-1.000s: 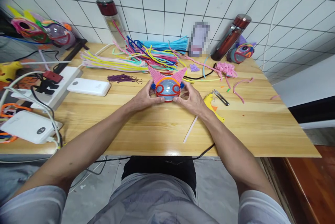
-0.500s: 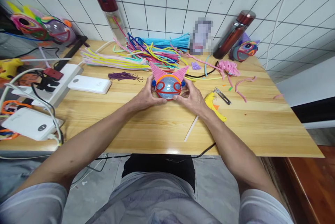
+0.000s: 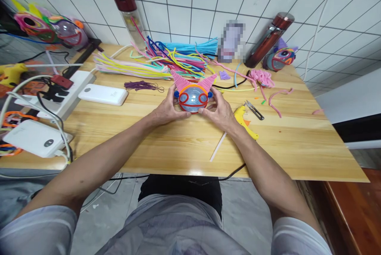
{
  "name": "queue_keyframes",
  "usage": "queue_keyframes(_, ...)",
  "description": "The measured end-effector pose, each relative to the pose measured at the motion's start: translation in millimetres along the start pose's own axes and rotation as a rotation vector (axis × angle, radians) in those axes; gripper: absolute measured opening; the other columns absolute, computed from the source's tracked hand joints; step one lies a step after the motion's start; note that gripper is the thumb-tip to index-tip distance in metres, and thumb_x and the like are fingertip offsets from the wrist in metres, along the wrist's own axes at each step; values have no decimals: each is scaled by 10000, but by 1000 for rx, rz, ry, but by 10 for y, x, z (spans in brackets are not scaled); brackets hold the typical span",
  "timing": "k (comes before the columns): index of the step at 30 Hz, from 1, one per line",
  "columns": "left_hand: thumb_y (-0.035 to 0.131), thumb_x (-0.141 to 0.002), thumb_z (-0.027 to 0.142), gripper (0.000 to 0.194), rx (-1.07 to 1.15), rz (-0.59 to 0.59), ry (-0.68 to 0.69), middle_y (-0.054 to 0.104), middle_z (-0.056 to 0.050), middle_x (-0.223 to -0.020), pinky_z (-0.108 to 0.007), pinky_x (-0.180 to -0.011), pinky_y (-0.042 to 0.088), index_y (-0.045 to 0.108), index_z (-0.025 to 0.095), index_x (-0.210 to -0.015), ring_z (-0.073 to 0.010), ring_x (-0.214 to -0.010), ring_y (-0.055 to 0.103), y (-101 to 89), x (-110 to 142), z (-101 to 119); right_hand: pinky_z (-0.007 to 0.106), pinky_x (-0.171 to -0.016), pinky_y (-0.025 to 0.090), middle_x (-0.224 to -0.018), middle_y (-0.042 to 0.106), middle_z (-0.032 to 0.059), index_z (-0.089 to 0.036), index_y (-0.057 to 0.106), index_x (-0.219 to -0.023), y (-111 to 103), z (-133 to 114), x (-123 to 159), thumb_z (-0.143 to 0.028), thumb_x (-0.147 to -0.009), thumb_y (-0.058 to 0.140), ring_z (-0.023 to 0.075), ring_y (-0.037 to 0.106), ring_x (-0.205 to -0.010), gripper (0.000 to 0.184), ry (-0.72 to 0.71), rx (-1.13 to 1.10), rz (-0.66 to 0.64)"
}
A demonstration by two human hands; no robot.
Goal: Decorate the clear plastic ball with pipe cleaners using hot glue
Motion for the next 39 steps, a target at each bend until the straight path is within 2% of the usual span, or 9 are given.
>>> queue_keyframes(4, 943, -682, 665, 1394, 68, 7, -20, 366, -258, -1739, -578, -1305, 409, 131, 204, -1716, -428, -1590, 452, -7, 9, 10, 534, -899, 687, -1535, 627, 161, -317, 415, -1681, 28, 6, -2, -805, -781, 822, 377, 719, -1219, 1102, 5, -11, -21)
queue_keyframes(11, 944, -687, 674, 1119, 97, -6, -22, 552, -244, -1571, -552, -1208, 524, 386, 183, -1523, -383, -1416, 637, 13, 12, 22, 550, -914, 686, -1510, 656, 155, -308, 436, -1666, 35, -24, -4, -748, -794, 847, 381, 724, -1216, 1060, -2, 7, -30)
queue_keyframes(20, 937, -702, 677, 1074, 128, 5, -19, 544, -223, -1594, -514, -1177, 547, 413, 209, -1514, -379, -1433, 622, -2, 1, 53, 566, -971, 664, -1514, 667, 159, -286, 421, -1679, 32, -44, 12, -745, -835, 793, 395, 697, -1294, 1029, 3, 18, -45)
queue_keyframes(28, 939, -686, 690, 997, 56, 28, -66, 628, -196, -1458, -528, -1130, 570, 461, 206, -1415, -365, -1313, 685, -24, 19, 61, 543, -957, 673, -1521, 665, 152, -284, 422, -1678, 31, -57, 14, -575, -856, 798, 360, 717, -1248, 949, -37, 20, -35)
queue_keyframes(33, 960, -675, 646, 994, 6, 28, -51, 646, -197, -1452, -541, -1170, 545, 464, 205, -1415, -374, -1345, 661, -31, 16, 86, 543, -970, 669, -1502, 680, 146, -279, 449, -1655, 31, -83, 15, -470, -849, 773, 352, 727, -1233, 890, -64, 42, -27)
queue_keyframes(39, 939, -678, 677, 1024, -2, 38, -42, 630, -215, -1474, -557, -1187, 528, 466, 180, -1438, -385, -1360, 650, -27, 4, 65, 536, -978, 677, -1520, 665, 131, -283, 498, -1630, -37, -85, 2, -368, -849, 733, 354, 705, -1280, 820, -54, 74, -18)
Point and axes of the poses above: each hand's wrist, its own x-axis away from the middle knuckle, its own y-axis out of the palm, z = x × y, the point moved 7 cm from there along -x, towards the middle knuckle
